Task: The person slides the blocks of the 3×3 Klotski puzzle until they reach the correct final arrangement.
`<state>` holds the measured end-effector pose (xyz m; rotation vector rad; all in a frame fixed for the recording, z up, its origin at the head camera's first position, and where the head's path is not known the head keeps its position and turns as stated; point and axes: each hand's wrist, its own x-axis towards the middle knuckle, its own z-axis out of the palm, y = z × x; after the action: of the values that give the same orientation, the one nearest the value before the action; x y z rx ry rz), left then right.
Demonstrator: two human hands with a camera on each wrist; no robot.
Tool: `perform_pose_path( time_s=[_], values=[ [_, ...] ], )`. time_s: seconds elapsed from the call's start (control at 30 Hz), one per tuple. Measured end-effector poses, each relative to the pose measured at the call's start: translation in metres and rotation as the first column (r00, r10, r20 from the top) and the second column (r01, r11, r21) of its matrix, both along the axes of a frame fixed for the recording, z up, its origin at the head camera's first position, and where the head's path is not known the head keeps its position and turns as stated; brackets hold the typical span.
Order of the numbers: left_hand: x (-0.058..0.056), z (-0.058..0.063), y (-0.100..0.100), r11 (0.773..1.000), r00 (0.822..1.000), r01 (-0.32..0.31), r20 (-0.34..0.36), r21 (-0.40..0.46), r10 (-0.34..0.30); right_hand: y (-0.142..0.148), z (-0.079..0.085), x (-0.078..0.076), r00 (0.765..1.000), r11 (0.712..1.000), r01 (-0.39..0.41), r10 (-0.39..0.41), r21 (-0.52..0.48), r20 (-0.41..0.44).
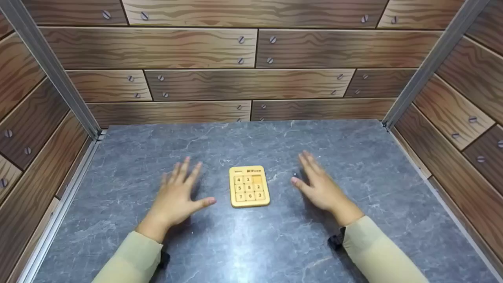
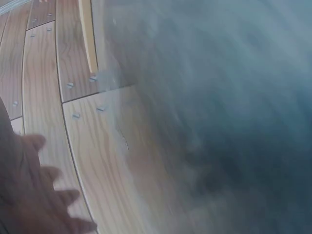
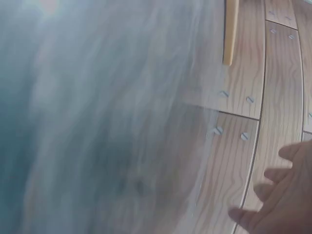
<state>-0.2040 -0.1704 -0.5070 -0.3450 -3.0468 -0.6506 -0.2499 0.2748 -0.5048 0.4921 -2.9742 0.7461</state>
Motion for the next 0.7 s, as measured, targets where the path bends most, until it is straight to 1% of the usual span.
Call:
perform_pose_path(
  time_s=[0.1,0.2,0.3,0.37,0.47,0.53,0.7],
  values=[
    [-0.003,-0.003,0.008,0.998,0.998,0.063,-0.005,0.018,-0.063,-0.005,-0.004,0.001,0.999,0.997,-0.050,0.050,-0.051,0.003],
    [-0.007,-0.006,0.015,0.994,0.995,0.103,-0.012,0.027,-0.103,-0.010,-0.005,0.001,0.997,0.995,-0.079,0.079,-0.067,0.002],
    [-0.012,-0.009,0.024,0.989,0.990,0.141,0.009,0.038,-0.141,-0.014,-0.006,-0.001,0.995,0.993,-0.097,0.099,-0.073,0.013],
    [-0.015,-0.010,0.029,0.985,0.985,0.164,0.038,0.049,-0.166,-0.017,-0.006,-0.002,0.993,0.990,-0.115,0.118,-0.076,0.030],
    [-0.018,-0.012,0.036,0.982,0.980,0.183,0.071,0.053,-0.187,-0.021,-0.009,-0.005,0.987,0.985,-0.145,0.151,-0.089,0.061],
    [-0.020,-0.013,0.040,0.980,0.978,0.190,0.079,0.055,-0.194,-0.024,-0.011,-0.006,0.983,0.983,-0.158,0.166,-0.093,0.077],
    [-0.022,-0.016,0.050,0.975,0.976,0.205,0.057,0.081,-0.210,-0.033,-0.012,-0.005,0.979,0.979,-0.173,0.182,-0.109,0.087]
  ],
)
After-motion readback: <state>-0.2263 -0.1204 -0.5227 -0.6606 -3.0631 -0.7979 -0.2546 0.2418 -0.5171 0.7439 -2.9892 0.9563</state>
